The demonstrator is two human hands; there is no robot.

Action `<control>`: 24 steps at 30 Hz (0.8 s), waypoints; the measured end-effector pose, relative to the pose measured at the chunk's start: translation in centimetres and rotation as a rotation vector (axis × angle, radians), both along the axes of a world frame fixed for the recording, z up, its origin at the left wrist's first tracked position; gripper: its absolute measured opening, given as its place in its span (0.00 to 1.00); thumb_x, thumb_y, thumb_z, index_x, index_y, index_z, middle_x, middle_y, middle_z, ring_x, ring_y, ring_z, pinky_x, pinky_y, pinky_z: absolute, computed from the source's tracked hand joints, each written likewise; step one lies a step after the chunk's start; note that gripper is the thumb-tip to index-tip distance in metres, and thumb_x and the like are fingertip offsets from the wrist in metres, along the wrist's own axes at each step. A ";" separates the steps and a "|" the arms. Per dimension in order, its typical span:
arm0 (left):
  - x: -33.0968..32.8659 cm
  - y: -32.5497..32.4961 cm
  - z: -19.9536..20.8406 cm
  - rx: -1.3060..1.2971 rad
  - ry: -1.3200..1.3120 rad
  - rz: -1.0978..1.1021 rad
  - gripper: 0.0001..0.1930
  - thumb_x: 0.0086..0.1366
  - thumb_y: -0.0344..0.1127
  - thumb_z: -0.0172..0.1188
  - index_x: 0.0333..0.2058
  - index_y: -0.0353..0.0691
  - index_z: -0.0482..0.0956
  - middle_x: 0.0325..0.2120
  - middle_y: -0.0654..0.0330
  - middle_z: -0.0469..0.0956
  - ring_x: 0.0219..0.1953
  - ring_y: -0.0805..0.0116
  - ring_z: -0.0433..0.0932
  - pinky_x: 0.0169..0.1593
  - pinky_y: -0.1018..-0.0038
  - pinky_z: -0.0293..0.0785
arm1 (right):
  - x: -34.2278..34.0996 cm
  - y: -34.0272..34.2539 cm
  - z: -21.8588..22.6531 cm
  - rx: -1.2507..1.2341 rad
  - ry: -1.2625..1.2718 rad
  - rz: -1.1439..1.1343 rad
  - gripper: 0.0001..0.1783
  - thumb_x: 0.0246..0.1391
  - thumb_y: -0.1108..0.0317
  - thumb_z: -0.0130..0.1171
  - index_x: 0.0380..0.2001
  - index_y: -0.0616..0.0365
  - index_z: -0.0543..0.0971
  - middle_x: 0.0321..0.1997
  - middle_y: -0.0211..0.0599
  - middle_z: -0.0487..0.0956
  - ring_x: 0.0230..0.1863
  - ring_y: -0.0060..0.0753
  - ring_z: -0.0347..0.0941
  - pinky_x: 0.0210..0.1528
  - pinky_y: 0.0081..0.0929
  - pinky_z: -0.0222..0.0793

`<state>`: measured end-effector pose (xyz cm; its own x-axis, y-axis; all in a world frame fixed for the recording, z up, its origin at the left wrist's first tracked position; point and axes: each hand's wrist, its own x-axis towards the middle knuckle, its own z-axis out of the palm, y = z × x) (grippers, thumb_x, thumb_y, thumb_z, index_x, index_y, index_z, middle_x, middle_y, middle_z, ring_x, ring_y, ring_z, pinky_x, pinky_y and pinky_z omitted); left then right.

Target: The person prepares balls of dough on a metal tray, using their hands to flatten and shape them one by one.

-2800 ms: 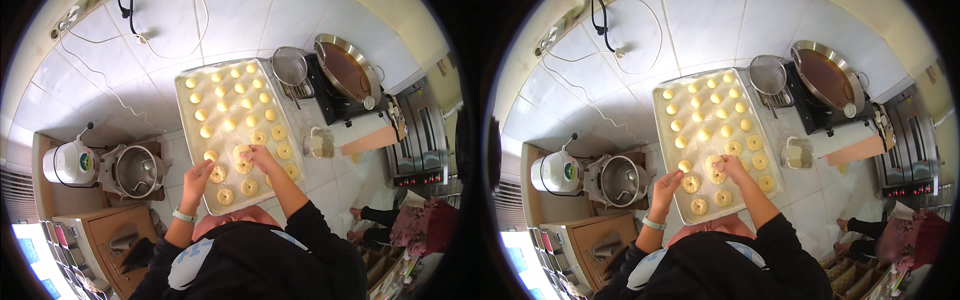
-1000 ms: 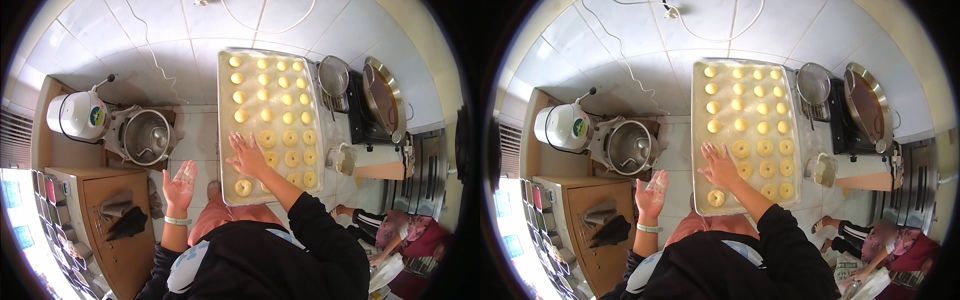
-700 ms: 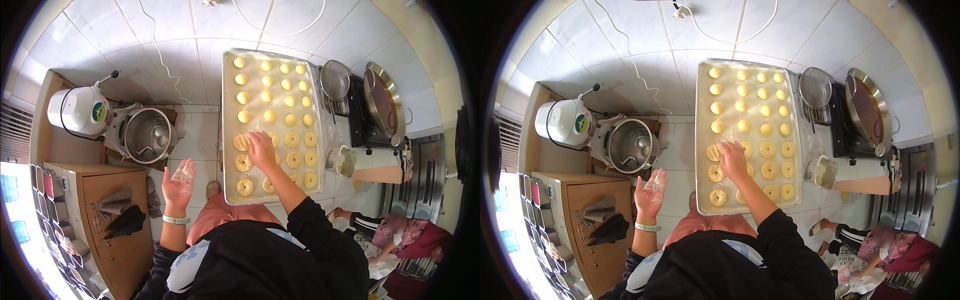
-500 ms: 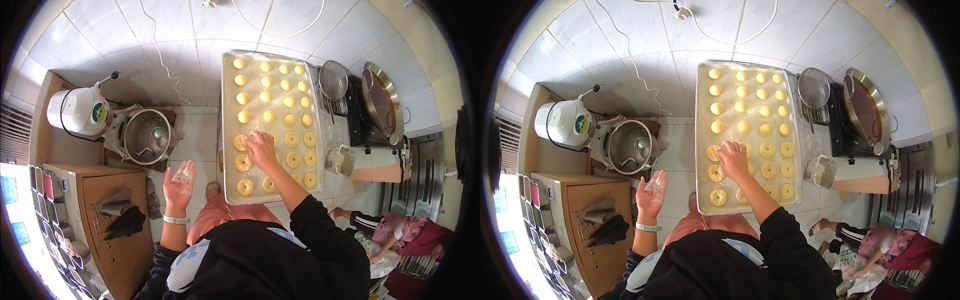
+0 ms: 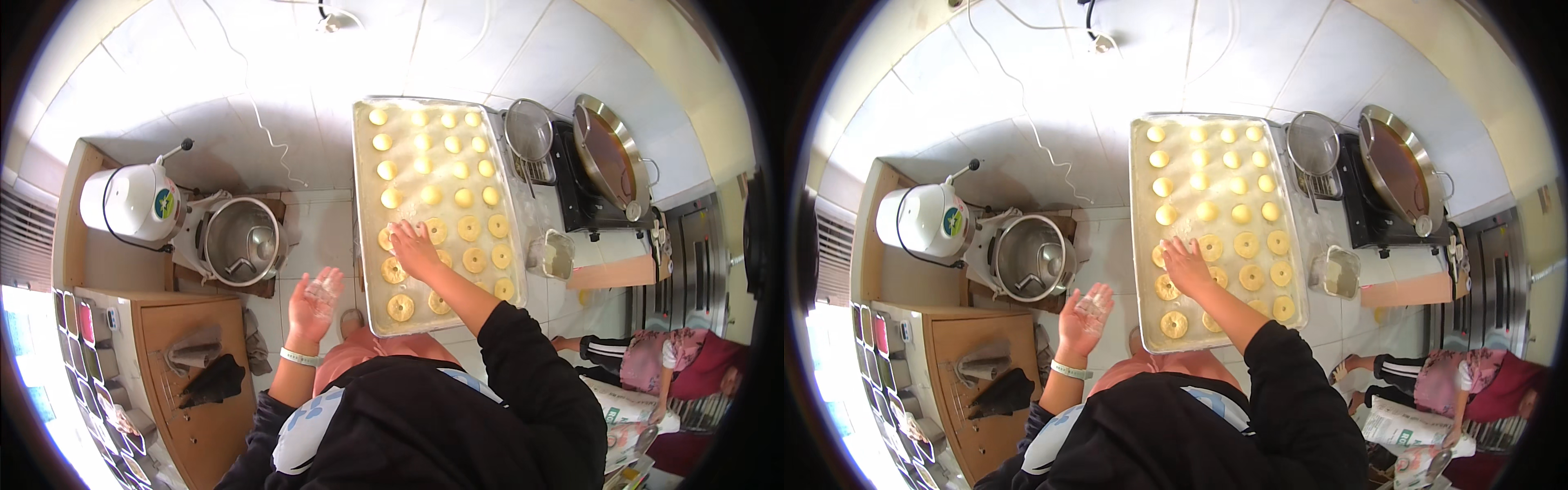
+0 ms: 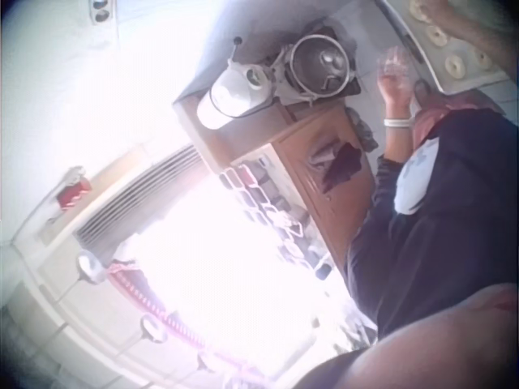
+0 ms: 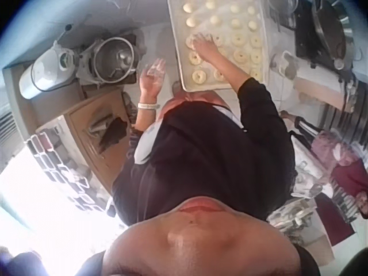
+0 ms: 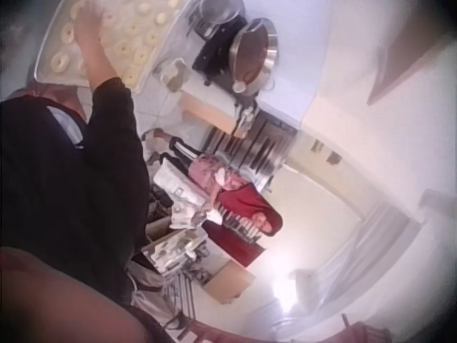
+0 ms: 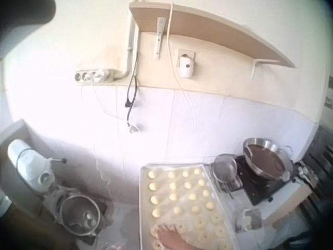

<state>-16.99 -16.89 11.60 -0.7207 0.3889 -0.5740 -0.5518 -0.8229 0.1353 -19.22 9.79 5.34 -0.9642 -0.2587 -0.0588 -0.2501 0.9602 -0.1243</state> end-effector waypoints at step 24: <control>-1.2 8.3 3.0 -0.317 0.758 -0.620 0.13 0.65 0.36 0.53 0.41 0.31 0.74 0.36 0.59 0.78 0.37 0.74 0.75 0.42 0.78 0.69 | 9.8 -7.5 10.2 -0.680 0.501 -0.467 0.18 0.49 0.67 0.56 0.44 0.59 0.70 0.56 0.51 0.65 0.58 0.50 0.60 0.56 0.45 0.57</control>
<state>-18.18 -8.59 14.56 -0.6603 0.7259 -0.1926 -0.5466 -0.2886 0.7861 -9.42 2.27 15.54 -0.8513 0.3299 0.4081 -0.0366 0.7384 -0.6733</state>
